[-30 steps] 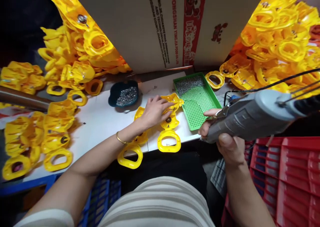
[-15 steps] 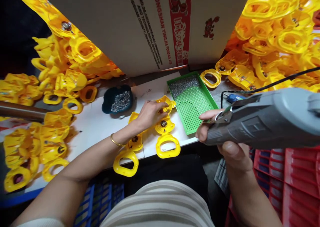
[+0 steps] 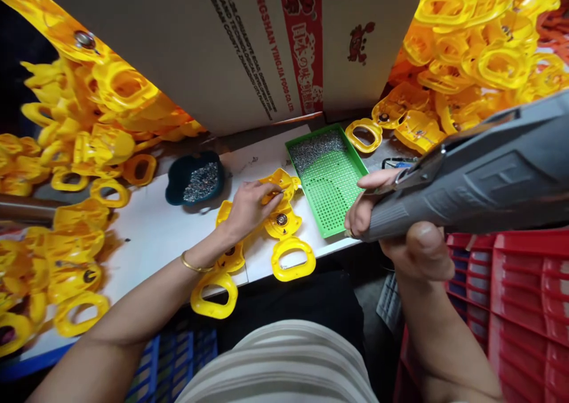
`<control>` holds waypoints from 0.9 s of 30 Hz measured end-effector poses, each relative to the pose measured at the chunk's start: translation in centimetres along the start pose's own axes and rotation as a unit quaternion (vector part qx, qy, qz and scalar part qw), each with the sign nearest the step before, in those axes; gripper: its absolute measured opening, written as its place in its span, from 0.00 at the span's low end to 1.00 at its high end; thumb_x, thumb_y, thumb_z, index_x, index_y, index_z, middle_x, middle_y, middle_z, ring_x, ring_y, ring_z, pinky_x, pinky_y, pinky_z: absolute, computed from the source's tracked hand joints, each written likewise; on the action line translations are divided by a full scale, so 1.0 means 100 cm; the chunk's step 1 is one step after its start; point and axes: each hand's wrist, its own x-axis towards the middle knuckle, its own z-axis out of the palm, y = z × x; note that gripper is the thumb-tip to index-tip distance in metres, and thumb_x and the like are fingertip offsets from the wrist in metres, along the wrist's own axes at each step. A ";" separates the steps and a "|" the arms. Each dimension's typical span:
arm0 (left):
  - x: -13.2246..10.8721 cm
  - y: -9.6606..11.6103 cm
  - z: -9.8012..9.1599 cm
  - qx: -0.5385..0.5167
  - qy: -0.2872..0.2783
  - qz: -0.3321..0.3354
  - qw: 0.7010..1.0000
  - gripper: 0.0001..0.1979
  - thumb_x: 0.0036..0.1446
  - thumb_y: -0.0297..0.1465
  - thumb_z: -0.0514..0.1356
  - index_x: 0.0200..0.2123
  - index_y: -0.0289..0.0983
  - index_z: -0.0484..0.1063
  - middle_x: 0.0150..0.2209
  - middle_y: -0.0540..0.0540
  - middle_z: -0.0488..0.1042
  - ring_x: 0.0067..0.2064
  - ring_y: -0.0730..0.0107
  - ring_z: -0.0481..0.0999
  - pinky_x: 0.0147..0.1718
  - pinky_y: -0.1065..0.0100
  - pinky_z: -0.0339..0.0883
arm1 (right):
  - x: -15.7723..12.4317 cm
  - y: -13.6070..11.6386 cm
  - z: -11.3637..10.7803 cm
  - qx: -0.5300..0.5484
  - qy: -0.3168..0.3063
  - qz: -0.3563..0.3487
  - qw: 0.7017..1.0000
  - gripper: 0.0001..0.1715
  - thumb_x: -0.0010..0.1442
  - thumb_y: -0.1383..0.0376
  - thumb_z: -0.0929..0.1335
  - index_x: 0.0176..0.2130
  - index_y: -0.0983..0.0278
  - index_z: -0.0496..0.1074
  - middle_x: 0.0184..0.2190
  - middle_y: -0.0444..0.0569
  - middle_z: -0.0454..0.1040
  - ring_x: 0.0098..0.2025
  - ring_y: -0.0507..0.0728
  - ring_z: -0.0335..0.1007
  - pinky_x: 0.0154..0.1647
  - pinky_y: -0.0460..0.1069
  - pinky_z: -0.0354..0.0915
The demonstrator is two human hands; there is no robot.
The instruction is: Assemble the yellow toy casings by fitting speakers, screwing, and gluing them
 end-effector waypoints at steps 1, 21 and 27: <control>-0.001 -0.001 0.001 -0.012 0.011 -0.005 1.000 0.03 0.59 0.27 0.60 0.36 0.36 0.74 0.31 0.46 0.79 0.33 0.66 0.76 0.40 0.62 0.64 | 0.002 0.001 0.001 0.004 0.009 -0.004 1.000 0.26 0.52 0.47 0.71 0.44 0.60 0.75 0.18 0.43 0.69 0.18 0.55 0.63 0.19 0.52 0.64; -0.004 -0.007 0.005 0.072 -0.006 0.010 0.997 0.04 0.59 0.26 0.58 0.33 0.37 0.72 0.31 0.46 0.78 0.34 0.62 0.74 0.38 0.60 0.61 | 0.010 0.015 0.004 -0.048 0.063 -0.031 0.996 0.16 0.51 0.55 0.73 0.39 0.58 0.72 0.17 0.40 0.66 0.16 0.53 0.62 0.18 0.52 0.62; -0.013 0.005 0.007 0.051 0.001 0.095 0.994 0.10 0.64 0.26 0.54 0.31 0.37 0.73 0.30 0.47 0.79 0.35 0.66 0.75 0.46 0.59 0.65 | 0.005 0.008 0.010 -0.032 0.076 -0.023 0.996 0.15 0.52 0.56 0.73 0.39 0.59 0.73 0.16 0.41 0.67 0.17 0.54 0.63 0.18 0.52 0.64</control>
